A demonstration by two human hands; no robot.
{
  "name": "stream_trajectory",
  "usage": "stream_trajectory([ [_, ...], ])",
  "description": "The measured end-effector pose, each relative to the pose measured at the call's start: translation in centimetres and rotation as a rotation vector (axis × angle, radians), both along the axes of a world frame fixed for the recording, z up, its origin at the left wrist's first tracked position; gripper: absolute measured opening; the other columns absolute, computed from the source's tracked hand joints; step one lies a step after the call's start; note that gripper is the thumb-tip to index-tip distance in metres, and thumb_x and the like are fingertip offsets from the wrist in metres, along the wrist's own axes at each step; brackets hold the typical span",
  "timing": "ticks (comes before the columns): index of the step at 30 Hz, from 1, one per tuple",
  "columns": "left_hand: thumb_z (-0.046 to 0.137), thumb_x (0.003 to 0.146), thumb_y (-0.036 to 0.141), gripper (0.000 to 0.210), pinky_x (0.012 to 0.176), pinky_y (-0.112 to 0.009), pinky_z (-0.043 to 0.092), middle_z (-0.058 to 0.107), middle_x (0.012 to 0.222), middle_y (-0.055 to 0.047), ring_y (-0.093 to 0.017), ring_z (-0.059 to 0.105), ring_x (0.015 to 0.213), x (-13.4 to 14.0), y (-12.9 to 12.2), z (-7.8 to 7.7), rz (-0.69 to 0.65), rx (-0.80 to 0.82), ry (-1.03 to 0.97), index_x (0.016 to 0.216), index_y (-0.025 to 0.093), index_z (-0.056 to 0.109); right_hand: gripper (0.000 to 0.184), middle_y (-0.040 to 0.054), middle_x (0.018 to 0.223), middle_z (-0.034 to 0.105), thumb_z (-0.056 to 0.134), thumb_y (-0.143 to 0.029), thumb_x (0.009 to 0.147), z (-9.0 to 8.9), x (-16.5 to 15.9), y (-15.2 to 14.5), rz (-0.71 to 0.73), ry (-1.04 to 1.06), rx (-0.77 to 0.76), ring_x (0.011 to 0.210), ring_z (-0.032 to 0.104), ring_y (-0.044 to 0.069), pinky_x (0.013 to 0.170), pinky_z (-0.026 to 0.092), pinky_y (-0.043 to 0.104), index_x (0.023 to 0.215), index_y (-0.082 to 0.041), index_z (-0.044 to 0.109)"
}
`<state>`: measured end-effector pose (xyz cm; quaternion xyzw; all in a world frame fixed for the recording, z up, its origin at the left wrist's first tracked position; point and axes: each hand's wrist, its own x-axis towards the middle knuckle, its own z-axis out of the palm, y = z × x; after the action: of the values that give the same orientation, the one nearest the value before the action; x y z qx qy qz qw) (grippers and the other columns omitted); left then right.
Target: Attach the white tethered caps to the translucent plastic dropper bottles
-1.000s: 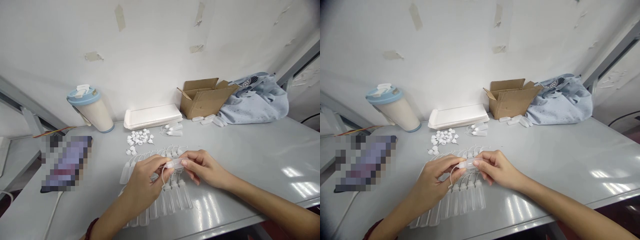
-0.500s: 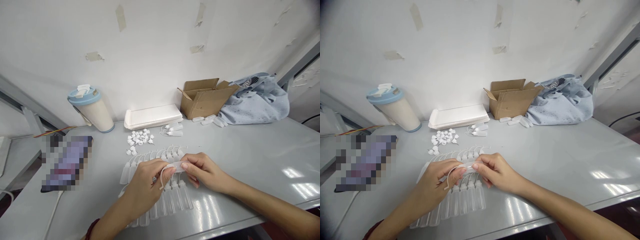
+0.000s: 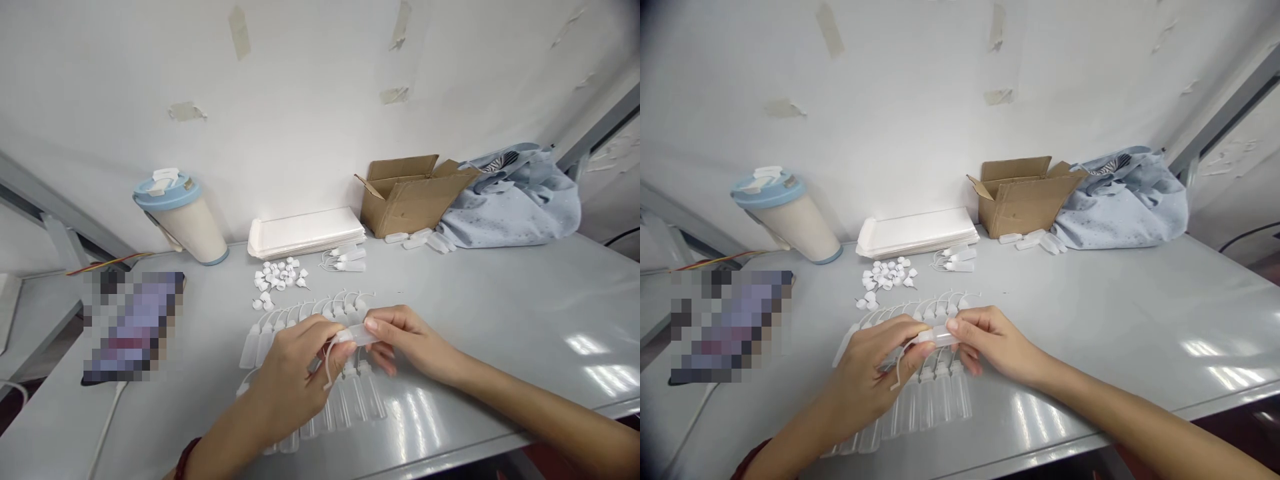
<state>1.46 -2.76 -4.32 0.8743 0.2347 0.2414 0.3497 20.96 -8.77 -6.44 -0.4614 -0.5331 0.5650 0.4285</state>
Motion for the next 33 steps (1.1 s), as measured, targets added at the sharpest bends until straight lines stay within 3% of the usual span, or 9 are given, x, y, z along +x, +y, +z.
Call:
stream_trajectory([
  [3,0.043,0.094,0.033,0.029,0.055,-0.023,0.037,0.053,0.065,0.0,-0.012,0.047,0.06,0.0,0.1,0.3,0.048,-0.102,0.031,0.076,0.017,0.06,0.029,0.001,0.065,0.057,0.054,-0.041,0.09,0.4,0.0,-0.2,-0.085,-0.289,0.312,0.059,0.051,0.012,0.055,0.04,0.024,0.08,-0.015,0.064],
  [7,0.04,0.094,0.041,0.039,0.052,-0.023,0.035,0.054,0.062,0.0,-0.013,0.049,0.06,0.1,0.3,0.6,0.084,-0.265,0.093,0.07,0.017,0.059,0.023,0.0036,0.073,0.06,0.051,-0.034,0.092,0.4,0.0,-0.4,-0.145,-0.472,0.558,0.064,0.054,0.014,0.059,0.042,0.026,0.095,-0.016,0.065],
  [13,0.047,0.09,0.044,0.036,0.053,-0.022,0.039,0.054,0.059,0.002,-0.011,0.051,0.053,0.0,0.4,0.5,0.054,-0.611,0.114,0.069,0.017,0.057,0.022,0.0066,0.077,0.061,0.047,-0.029,0.094,-0.2,-0.1,-0.6,-0.171,-0.518,0.648,0.066,0.055,0.015,0.059,0.044,0.027,0.101,-0.014,0.061],
  [19,0.049,0.089,0.045,0.04,0.049,-0.021,0.035,0.049,0.054,0.003,-0.009,0.046,0.05,0.0,0.4,0.2,0.021,-0.639,0.056,0.061,0.016,0.054,0.022,0.0026,0.07,0.058,0.045,-0.03,0.095,0.3,-0.2,-0.6,-0.168,-0.482,0.533,0.061,0.052,0.013,0.056,0.04,0.024,0.091,-0.016,0.062],
  [22,0.049,0.09,0.04,0.042,0.052,-0.021,0.035,0.048,0.052,0.003,-0.009,0.045,0.052,0.0,0.3,0.4,-0.013,-0.522,0.035,0.056,0.016,0.05,0.027,0.0009,0.068,0.056,0.044,-0.033,0.095,0.7,-0.1,-0.6,-0.14,-0.434,0.401,0.059,0.049,0.012,0.055,0.037,0.024,0.084,-0.016,0.061],
  [26,0.048,0.092,0.032,0.042,0.052,-0.022,0.032,0.044,0.052,0.004,-0.008,0.042,0.052,0.2,0.0,0.5,-0.022,-0.21,0.02,0.053,0.016,0.046,0.032,-0.0033,0.058,0.045,0.045,-0.038,0.094,0.9,0.1,-0.5,-0.111,-0.326,0.256,0.052,0.039,0.009,0.05,0.031,0.023,0.077,-0.015,0.06],
  [29,0.05,0.091,0.025,0.038,0.049,-0.021,0.028,0.038,0.054,0.005,-0.008,0.036,0.05,0.2,-0.2,0.1,-0.039,-0.021,0.008,0.055,0.016,0.045,0.034,-0.0061,0.054,0.035,0.046,-0.04,0.093,0.8,0.1,-0.4,-0.085,-0.236,0.18,0.048,0.03,0.007,0.047,0.025,0.022,0.073,-0.015,0.058],
  [33,0.047,0.092,0.016,0.023,0.047,-0.023,0.026,0.04,0.06,0.004,-0.009,0.033,0.051,0.0,-0.4,-0.6,-0.056,0.316,-0.011,0.07,0.015,0.053,0.04,-0.0068,0.052,0.032,0.047,-0.046,0.092,0.6,0.1,-0.4,-0.074,-0.151,0.072,0.047,0.027,0.007,0.045,0.021,0.023,0.065,-0.016,0.049],
])
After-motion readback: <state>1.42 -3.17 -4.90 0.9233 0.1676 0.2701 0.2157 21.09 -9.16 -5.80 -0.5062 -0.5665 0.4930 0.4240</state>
